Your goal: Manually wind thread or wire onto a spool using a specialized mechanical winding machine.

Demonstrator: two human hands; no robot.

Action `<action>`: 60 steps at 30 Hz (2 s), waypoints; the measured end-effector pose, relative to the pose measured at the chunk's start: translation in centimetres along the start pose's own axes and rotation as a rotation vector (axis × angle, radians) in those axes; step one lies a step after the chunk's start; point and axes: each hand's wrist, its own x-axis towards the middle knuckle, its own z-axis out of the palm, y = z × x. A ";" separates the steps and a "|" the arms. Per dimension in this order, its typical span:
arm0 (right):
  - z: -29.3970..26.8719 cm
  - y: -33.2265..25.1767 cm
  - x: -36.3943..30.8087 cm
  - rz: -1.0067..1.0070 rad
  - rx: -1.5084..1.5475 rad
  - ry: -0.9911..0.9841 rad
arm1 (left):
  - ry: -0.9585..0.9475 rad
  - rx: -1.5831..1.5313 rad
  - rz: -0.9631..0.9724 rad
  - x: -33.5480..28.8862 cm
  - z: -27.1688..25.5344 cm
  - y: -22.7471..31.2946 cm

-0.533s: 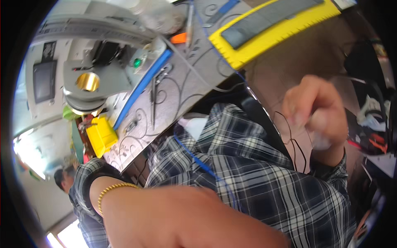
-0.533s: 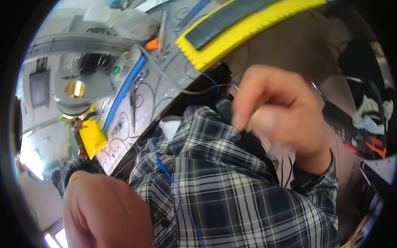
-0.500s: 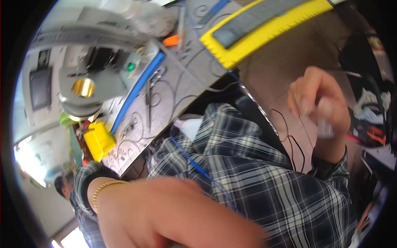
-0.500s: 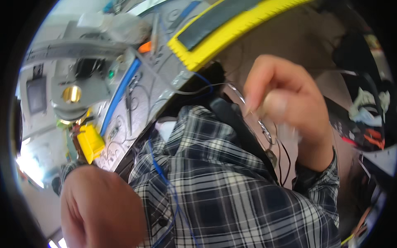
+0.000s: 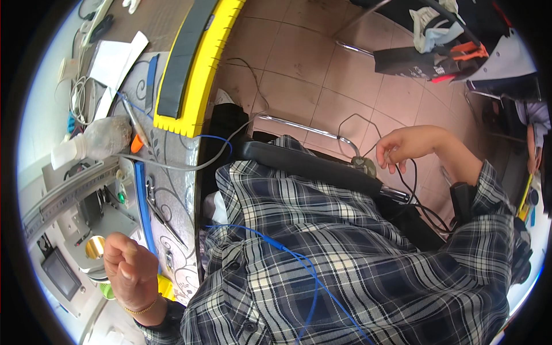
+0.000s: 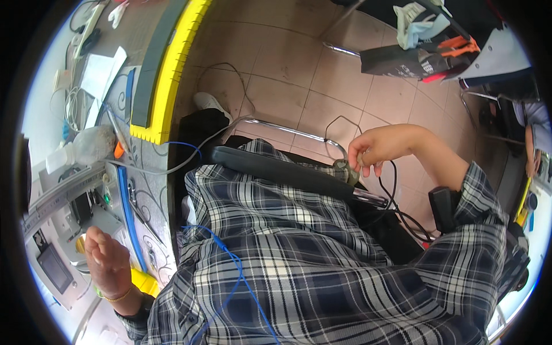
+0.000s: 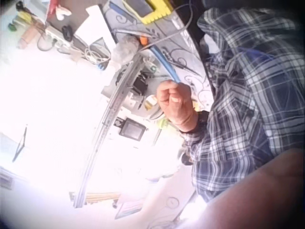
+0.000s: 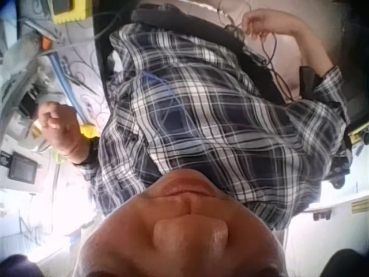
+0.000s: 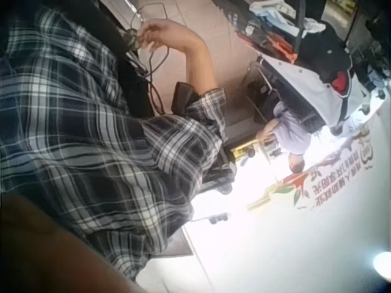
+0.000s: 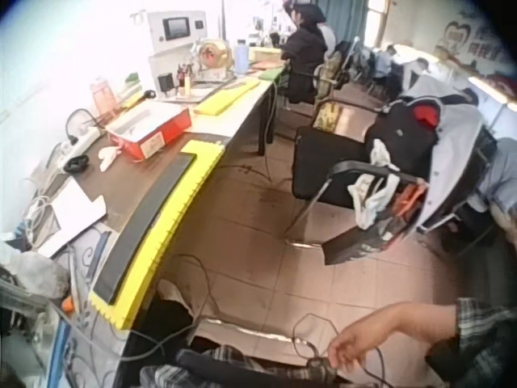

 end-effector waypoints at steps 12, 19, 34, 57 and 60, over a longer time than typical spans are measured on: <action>-5.6 4.7 -3.7 0.484 -0.286 0.266 | 0.027 0.041 -0.033 1.4 -1.2 -1.2; -0.3 6.5 -2.1 0.769 -0.377 -0.089 | -0.024 -0.027 -0.011 1.8 -1.6 -2.2; 3.0 3.1 0.3 -0.013 0.372 0.173 | -0.065 -0.138 0.062 -0.1 -3.4 -3.4; 2.2 14.9 2.6 0.527 0.062 0.070 | -0.004 -0.137 0.064 0.1 -2.5 -3.3; 2.6 14.4 2.6 0.587 0.020 0.139 | -0.001 -0.137 0.056 0.2 -2.5 -3.3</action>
